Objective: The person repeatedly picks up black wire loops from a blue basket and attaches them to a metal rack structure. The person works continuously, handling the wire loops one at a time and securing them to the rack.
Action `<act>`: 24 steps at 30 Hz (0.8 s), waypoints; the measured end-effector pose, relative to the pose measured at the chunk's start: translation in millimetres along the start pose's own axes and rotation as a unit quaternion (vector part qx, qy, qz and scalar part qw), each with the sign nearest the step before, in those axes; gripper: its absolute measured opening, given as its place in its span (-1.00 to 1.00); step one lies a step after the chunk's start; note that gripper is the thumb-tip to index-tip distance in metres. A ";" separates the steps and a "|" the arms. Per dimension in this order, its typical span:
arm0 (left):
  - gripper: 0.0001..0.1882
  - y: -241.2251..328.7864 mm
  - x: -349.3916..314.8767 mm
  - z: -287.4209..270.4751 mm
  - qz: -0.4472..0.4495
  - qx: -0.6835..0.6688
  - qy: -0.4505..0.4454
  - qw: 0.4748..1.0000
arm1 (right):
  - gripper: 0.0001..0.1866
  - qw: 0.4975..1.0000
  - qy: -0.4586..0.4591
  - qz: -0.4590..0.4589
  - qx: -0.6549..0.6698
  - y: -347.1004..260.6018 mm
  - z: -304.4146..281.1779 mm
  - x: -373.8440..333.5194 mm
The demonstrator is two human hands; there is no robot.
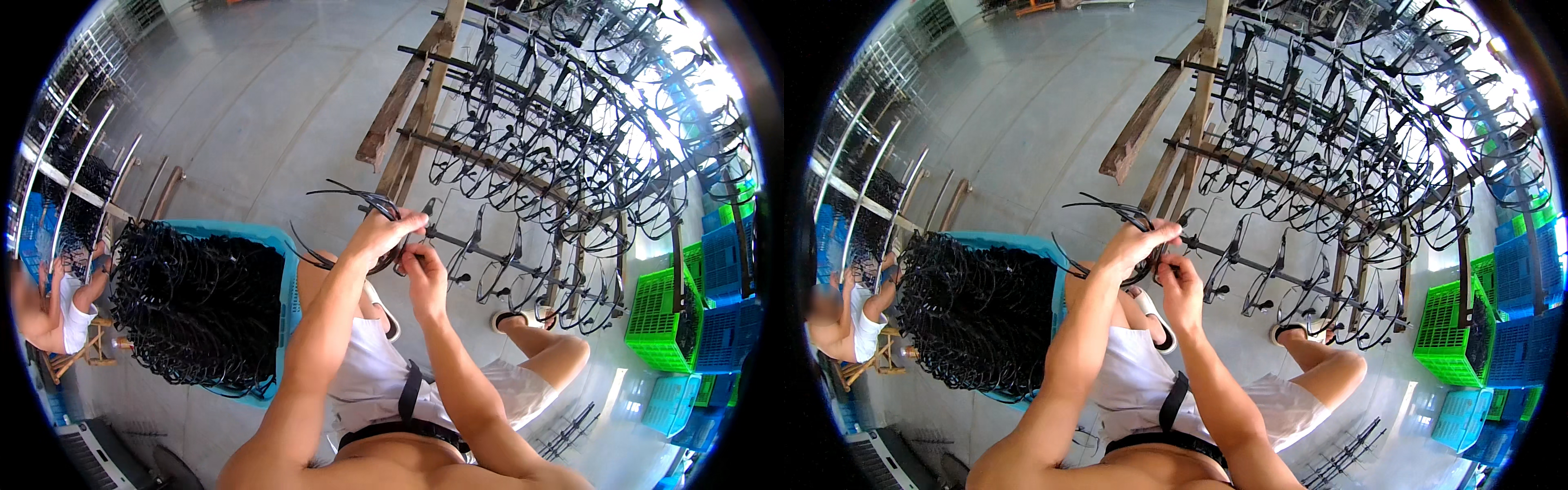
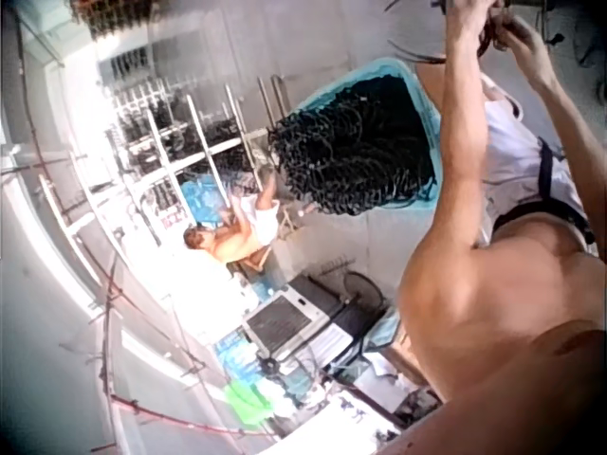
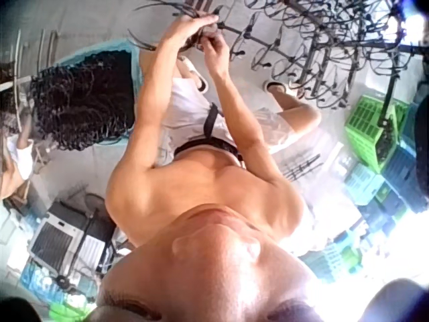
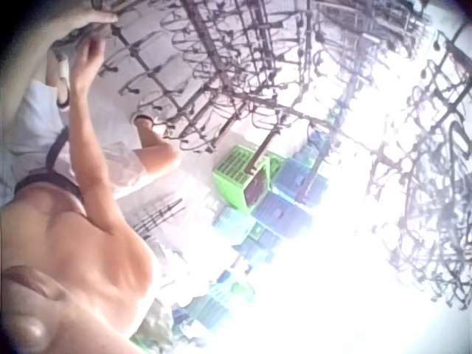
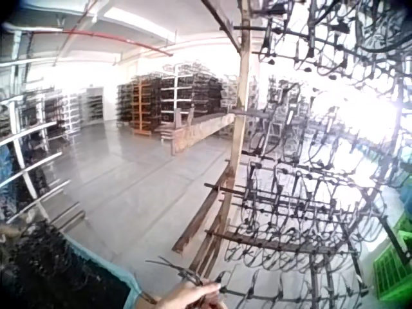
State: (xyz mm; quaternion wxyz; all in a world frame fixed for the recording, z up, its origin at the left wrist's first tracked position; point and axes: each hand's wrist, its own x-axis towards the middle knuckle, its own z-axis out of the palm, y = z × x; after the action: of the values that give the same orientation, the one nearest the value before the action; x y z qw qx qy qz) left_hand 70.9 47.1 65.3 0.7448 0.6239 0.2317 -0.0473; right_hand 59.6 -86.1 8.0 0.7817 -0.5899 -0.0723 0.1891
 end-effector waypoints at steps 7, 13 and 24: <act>-0.79 -9.1 6.8 12.4 0.038 -0.008 0.009 0.999 | -0.86 0.992 -0.001 -0.037 -0.119 2.4 -6.2 1.3; -0.83 -20.2 6.0 15.6 0.058 -0.011 0.039 0.997 | -0.85 0.981 0.011 -0.063 -0.182 -2.9 -4.7 -4.7; -0.71 -27.8 -0.7 13.4 0.194 0.184 0.044 0.963 | -0.86 0.966 0.052 -0.096 -0.233 5.0 1.3 -15.0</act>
State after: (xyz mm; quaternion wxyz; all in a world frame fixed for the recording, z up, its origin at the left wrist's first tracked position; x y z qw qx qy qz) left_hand 64.1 28.1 41.9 0.6015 0.7845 0.1261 0.0835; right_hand 44.3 -89.5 5.3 0.6398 -0.7551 -0.1297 0.0598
